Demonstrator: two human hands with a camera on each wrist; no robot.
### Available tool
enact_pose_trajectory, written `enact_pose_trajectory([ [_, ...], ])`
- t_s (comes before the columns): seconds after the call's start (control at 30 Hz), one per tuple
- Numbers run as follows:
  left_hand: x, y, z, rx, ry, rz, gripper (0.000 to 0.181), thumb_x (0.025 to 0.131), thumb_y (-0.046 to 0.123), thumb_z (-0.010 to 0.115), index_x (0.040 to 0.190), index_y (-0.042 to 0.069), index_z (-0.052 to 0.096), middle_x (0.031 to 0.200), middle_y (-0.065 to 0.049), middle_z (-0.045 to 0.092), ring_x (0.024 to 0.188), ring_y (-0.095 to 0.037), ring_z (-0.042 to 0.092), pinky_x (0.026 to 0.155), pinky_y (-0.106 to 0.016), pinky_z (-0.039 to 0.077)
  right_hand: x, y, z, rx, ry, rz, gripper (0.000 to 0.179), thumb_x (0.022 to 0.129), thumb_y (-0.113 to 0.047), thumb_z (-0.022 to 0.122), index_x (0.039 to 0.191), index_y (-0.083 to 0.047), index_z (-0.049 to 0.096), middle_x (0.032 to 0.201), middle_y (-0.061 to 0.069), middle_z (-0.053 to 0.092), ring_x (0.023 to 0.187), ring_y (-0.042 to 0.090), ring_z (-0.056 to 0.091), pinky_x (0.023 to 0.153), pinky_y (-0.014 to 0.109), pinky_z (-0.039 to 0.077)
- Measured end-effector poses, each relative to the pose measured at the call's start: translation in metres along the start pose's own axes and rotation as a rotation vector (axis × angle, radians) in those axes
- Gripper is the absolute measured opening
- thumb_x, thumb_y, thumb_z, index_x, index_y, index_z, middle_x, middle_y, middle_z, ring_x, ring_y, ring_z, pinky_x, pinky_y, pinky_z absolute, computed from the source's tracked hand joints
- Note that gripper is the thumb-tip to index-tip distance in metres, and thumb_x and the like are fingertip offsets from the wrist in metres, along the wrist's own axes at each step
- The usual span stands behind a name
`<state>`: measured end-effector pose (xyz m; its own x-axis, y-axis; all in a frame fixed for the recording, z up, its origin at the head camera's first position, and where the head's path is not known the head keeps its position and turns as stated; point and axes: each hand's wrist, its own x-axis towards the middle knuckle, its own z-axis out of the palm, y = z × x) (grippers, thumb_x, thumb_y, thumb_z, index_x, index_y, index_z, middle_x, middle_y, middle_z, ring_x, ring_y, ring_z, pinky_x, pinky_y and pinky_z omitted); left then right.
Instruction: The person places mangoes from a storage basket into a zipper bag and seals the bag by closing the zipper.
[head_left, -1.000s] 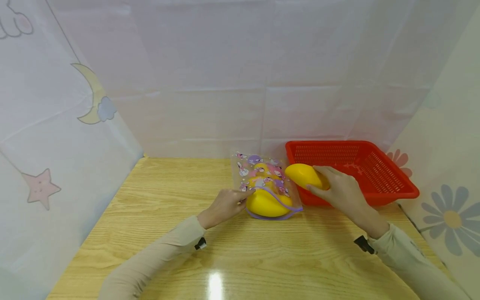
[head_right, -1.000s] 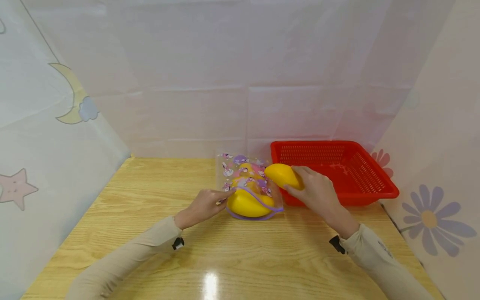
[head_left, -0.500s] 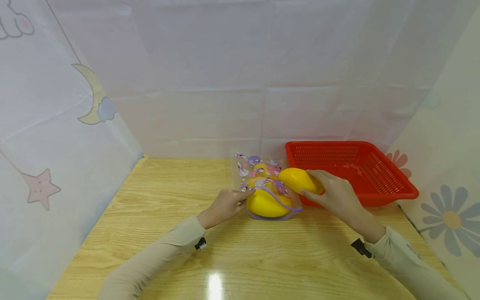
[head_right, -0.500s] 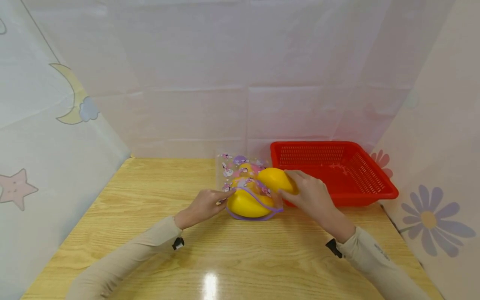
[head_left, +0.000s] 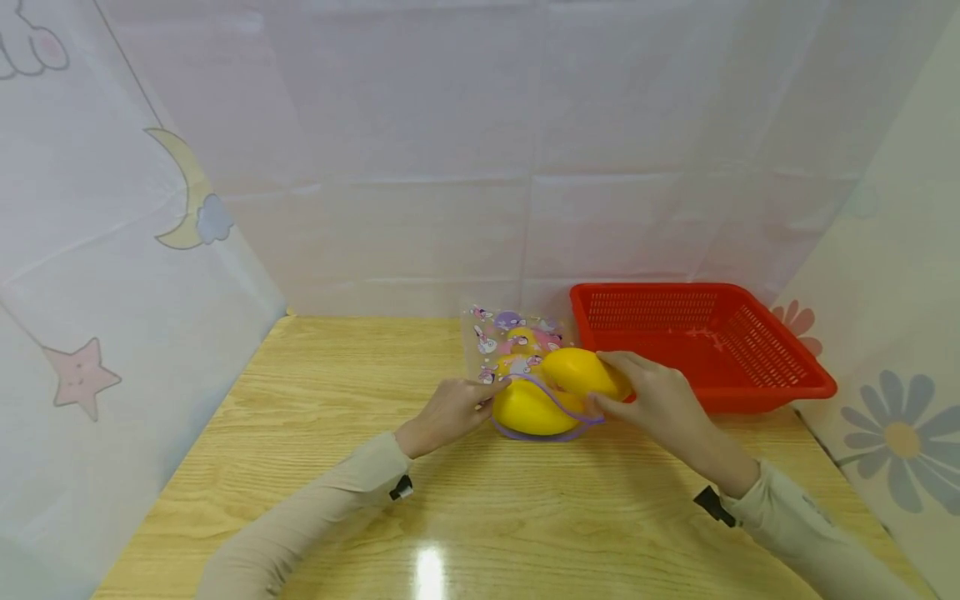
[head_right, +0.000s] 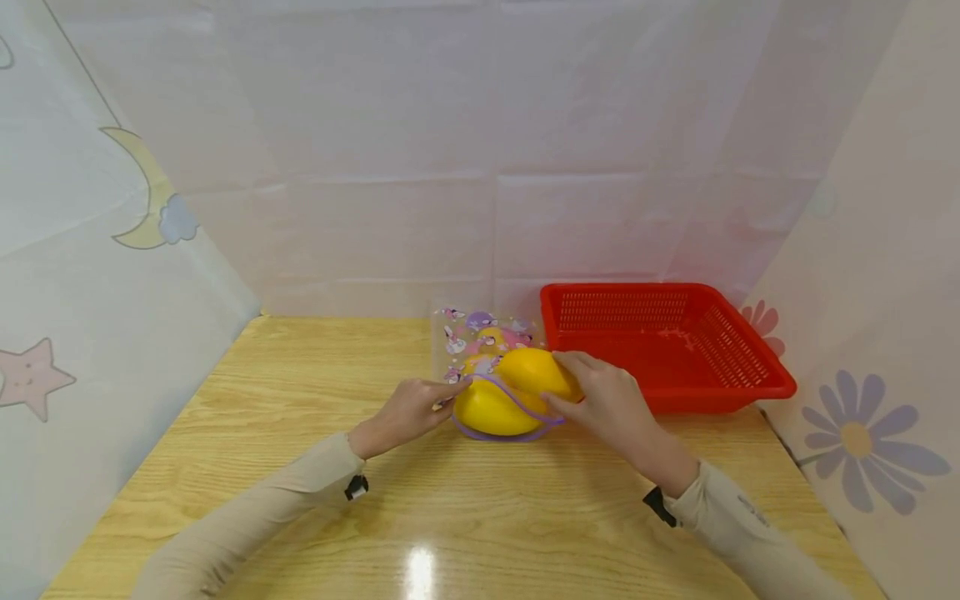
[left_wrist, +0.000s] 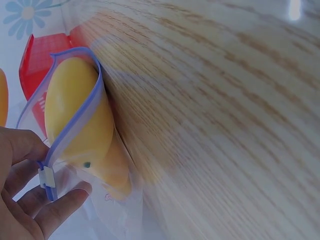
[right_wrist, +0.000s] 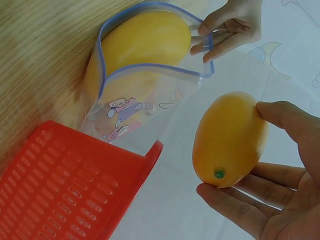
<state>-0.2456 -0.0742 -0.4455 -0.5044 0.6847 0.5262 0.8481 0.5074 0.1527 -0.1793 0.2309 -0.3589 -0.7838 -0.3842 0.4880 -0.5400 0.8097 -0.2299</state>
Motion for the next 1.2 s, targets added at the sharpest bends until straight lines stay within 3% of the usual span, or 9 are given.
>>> enact_pose_trajectory([
  [0.27,0.000,0.001,0.000,-0.018,0.000,-0.004,0.042,0.085,-0.002,0.069,0.126,0.005,0.068,0.052,0.010,0.039,0.049,-0.001,0.017,0.046,-0.015,0.016,-0.002,-0.005,0.003,-0.002,0.025,-0.039,0.058,0.074,-0.026,0.088,0.122,-0.002,0.065,0.108,0.012,0.070,0.075,0.020,0.064,0.062,0.037,0.055],
  [0.6,-0.001,-0.001,0.002,-0.022,0.000,-0.002,0.044,0.084,-0.002,0.069,0.127,0.006,0.068,0.053,0.010,0.041,0.049,-0.001,0.017,0.046,-0.015,0.017,-0.006,-0.013,0.008,0.019,-0.002,-0.046,0.058,0.075,-0.027,0.087,0.123,-0.002,0.066,0.109,0.011,0.070,0.073,0.017,0.061,0.062,0.033,0.056],
  [1.2,0.001,0.000,0.003,-0.025,0.014,0.005,0.044,0.084,-0.003,0.069,0.128,0.005,0.067,0.054,0.009,0.044,0.049,-0.001,0.018,0.045,-0.016,0.018,-0.013,-0.024,0.016,0.048,-0.067,-0.042,0.061,0.077,-0.029,0.086,0.126,-0.001,0.065,0.115,0.017,0.068,0.095,0.032,0.069,0.076,0.045,0.057],
])
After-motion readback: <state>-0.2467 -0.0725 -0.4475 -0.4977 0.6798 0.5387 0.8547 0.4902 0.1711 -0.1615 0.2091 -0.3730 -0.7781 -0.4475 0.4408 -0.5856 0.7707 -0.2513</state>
